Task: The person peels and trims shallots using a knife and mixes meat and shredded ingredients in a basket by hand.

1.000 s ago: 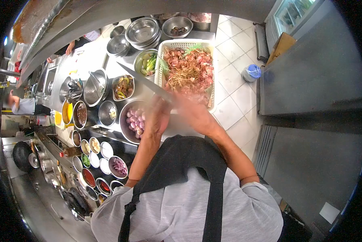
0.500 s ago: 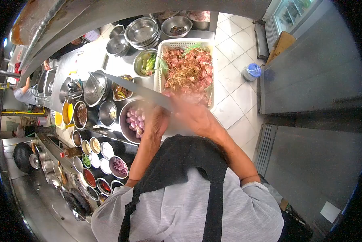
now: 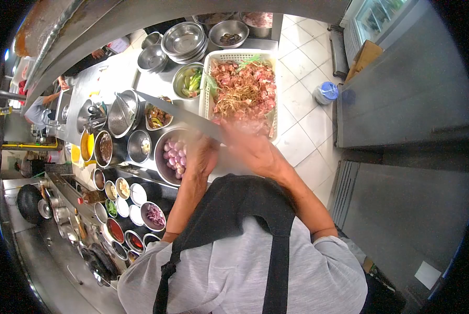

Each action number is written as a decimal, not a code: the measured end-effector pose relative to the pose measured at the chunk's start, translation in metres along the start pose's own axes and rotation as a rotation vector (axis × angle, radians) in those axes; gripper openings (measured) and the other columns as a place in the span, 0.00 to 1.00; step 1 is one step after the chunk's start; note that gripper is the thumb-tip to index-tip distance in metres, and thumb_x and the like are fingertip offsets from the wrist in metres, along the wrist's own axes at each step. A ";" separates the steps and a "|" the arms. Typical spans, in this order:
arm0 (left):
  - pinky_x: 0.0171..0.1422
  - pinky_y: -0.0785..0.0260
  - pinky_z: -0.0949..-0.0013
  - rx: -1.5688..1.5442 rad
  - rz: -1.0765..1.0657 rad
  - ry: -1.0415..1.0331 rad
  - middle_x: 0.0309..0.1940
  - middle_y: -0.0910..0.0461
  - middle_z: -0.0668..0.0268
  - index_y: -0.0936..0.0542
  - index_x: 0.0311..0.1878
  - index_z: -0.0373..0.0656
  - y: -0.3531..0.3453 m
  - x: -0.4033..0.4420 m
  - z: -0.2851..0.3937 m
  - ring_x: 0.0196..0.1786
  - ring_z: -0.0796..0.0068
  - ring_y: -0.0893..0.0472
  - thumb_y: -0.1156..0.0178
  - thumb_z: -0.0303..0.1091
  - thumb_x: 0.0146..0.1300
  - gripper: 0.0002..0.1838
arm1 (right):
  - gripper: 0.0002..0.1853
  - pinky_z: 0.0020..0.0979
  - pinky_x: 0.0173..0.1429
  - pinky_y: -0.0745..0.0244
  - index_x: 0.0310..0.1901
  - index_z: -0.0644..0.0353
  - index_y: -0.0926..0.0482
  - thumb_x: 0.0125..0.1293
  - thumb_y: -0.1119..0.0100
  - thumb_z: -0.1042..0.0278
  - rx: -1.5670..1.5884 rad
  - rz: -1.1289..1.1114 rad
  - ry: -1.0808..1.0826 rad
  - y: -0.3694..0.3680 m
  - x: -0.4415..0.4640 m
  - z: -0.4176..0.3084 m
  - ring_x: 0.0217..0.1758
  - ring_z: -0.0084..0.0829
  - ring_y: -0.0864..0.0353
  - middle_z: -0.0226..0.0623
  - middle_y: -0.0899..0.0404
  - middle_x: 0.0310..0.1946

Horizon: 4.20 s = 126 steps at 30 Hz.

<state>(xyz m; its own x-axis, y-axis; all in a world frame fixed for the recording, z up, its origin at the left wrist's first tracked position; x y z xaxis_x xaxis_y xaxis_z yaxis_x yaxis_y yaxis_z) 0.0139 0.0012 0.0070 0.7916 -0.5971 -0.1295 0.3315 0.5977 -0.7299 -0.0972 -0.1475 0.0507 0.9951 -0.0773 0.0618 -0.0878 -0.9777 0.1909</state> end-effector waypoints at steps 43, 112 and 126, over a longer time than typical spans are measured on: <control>0.54 0.28 0.70 0.036 -0.061 0.103 0.53 0.16 0.57 0.22 0.61 0.36 -0.001 0.006 0.004 0.52 0.74 0.19 0.39 0.27 0.71 0.17 | 0.34 0.19 0.19 0.42 0.79 0.59 0.43 0.81 0.58 0.46 0.569 0.118 -0.297 -0.006 -0.005 0.009 0.17 0.15 0.40 0.26 0.35 0.19; 0.57 0.22 0.65 0.212 -0.004 0.045 0.48 0.13 0.57 0.16 0.52 0.33 0.009 0.008 0.000 0.49 0.68 0.14 0.34 0.19 0.64 0.13 | 0.30 0.22 0.26 0.37 0.77 0.58 0.37 0.80 0.53 0.55 0.157 0.039 -0.023 -0.008 0.000 0.028 0.22 0.15 0.35 0.25 0.31 0.23; 0.58 0.22 0.63 0.071 0.006 0.067 0.55 0.17 0.53 0.20 0.58 0.33 0.009 0.012 -0.004 0.53 0.62 0.15 0.39 0.23 0.70 0.15 | 0.29 0.19 0.21 0.39 0.79 0.52 0.41 0.82 0.57 0.53 0.430 0.276 -0.245 -0.007 -0.003 0.029 0.19 0.15 0.37 0.25 0.35 0.20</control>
<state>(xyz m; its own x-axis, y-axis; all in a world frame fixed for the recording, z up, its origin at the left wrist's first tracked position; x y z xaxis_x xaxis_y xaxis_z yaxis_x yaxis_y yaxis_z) 0.0248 -0.0023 -0.0037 0.7581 -0.6267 -0.1802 0.3641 0.6361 -0.6803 -0.0980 -0.1458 0.0205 0.9239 -0.3344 -0.1858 -0.3708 -0.9024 -0.2194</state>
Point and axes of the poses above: each hand's wrist, its own x-axis towards the middle knuckle, its own y-axis out of the back of the hand, z = x × y, the point moved 1 cm from there along x, towards the middle knuckle
